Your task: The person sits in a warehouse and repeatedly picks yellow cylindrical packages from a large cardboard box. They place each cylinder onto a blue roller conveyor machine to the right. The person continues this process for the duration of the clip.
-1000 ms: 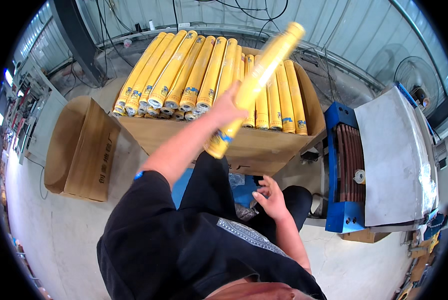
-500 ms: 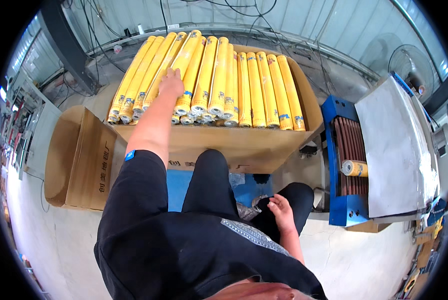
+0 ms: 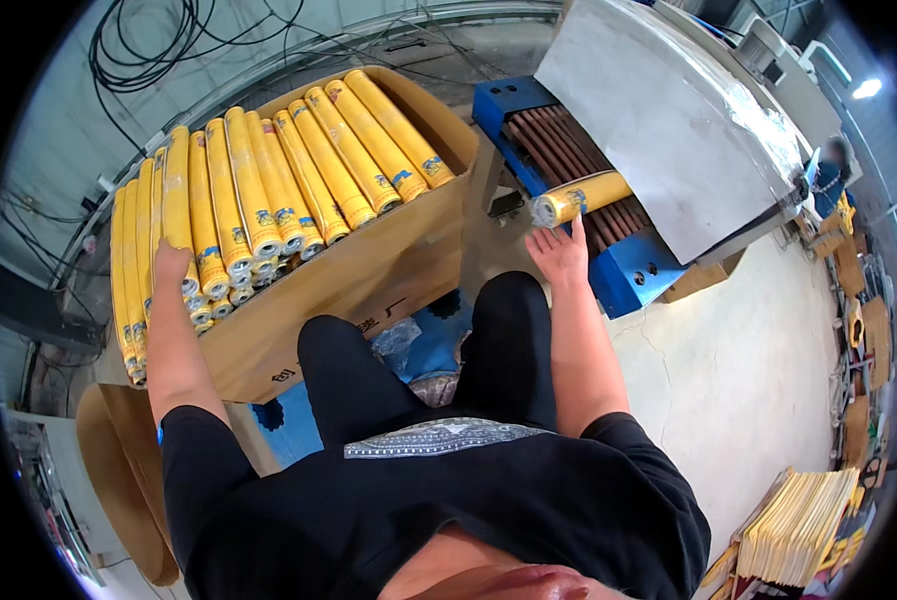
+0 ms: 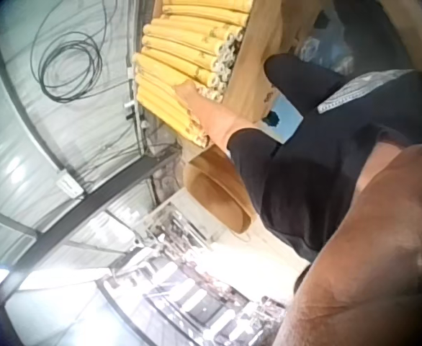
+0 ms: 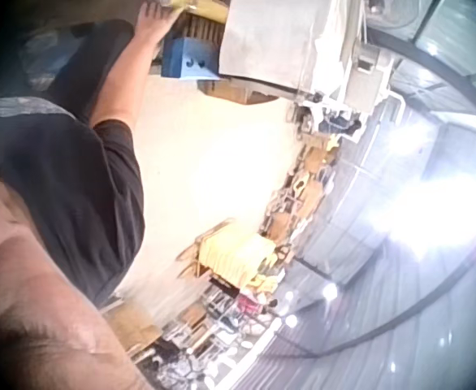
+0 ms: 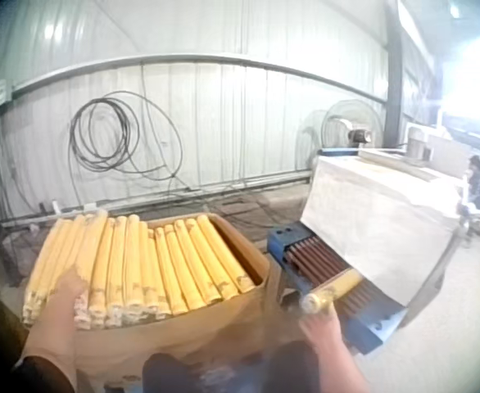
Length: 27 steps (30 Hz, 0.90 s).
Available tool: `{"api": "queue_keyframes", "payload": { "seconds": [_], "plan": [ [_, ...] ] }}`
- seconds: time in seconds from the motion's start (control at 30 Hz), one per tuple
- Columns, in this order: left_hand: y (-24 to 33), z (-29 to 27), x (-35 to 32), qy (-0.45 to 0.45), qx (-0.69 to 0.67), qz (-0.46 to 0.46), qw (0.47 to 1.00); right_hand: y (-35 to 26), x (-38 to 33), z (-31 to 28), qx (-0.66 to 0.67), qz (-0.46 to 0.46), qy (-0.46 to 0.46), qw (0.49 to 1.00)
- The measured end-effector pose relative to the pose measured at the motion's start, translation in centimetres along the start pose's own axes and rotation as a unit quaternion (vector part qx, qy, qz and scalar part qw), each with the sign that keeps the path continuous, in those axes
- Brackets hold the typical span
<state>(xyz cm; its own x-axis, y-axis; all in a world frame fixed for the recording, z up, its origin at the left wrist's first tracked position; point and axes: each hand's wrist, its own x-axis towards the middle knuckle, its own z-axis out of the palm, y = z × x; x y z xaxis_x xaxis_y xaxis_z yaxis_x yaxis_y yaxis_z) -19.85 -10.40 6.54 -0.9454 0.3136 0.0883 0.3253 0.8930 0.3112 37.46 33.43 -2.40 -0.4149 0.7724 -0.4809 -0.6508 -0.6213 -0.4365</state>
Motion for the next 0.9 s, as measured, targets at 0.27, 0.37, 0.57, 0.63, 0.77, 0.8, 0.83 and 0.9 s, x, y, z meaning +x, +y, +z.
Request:
{"api": "queue_keyframes", "payload": {
  "seconds": [0.27,0.37,0.57,0.63,0.77,0.8,0.83,0.9],
  "plan": [
    [16.5,3.2,-9.0,0.001,0.115,0.203,0.972,2.1,3.5,3.0,0.074,-0.057,-0.074,0.993],
    [26.3,3.7,-18.0,-0.263,-0.144,0.28,0.912,6.6,-1.1,1.9,-0.042,-0.033,-0.056,0.997],
    [31.6,14.6,-31.9,-0.445,-0.262,0.231,0.824,18.9,-14.2,-4.6,-0.352,-0.06,-0.168,0.919],
    [30.7,16.9,-33.6,-0.384,-0.337,0.197,0.837,19.0,-12.8,-7.6,-0.572,-0.105,-0.125,0.804],
    [30.1,13.0,-32.4,-0.253,-0.403,0.314,0.822,18.8,-13.5,-3.4,-0.551,-0.222,-0.192,0.781],
    [29.6,11.2,-31.7,-0.245,-0.431,0.307,0.812,17.9,-14.7,-0.7,-0.562,-0.168,-0.215,0.781],
    [29.7,9.5,-30.7,-0.239,-0.458,0.31,0.798,17.4,-14.2,0.3,-0.533,-0.134,-0.283,0.786],
    [29.1,6.1,-29.0,-0.203,-0.474,0.295,0.804,16.9,-13.8,2.2,-0.471,-0.068,-0.375,0.796]
  ]
}}
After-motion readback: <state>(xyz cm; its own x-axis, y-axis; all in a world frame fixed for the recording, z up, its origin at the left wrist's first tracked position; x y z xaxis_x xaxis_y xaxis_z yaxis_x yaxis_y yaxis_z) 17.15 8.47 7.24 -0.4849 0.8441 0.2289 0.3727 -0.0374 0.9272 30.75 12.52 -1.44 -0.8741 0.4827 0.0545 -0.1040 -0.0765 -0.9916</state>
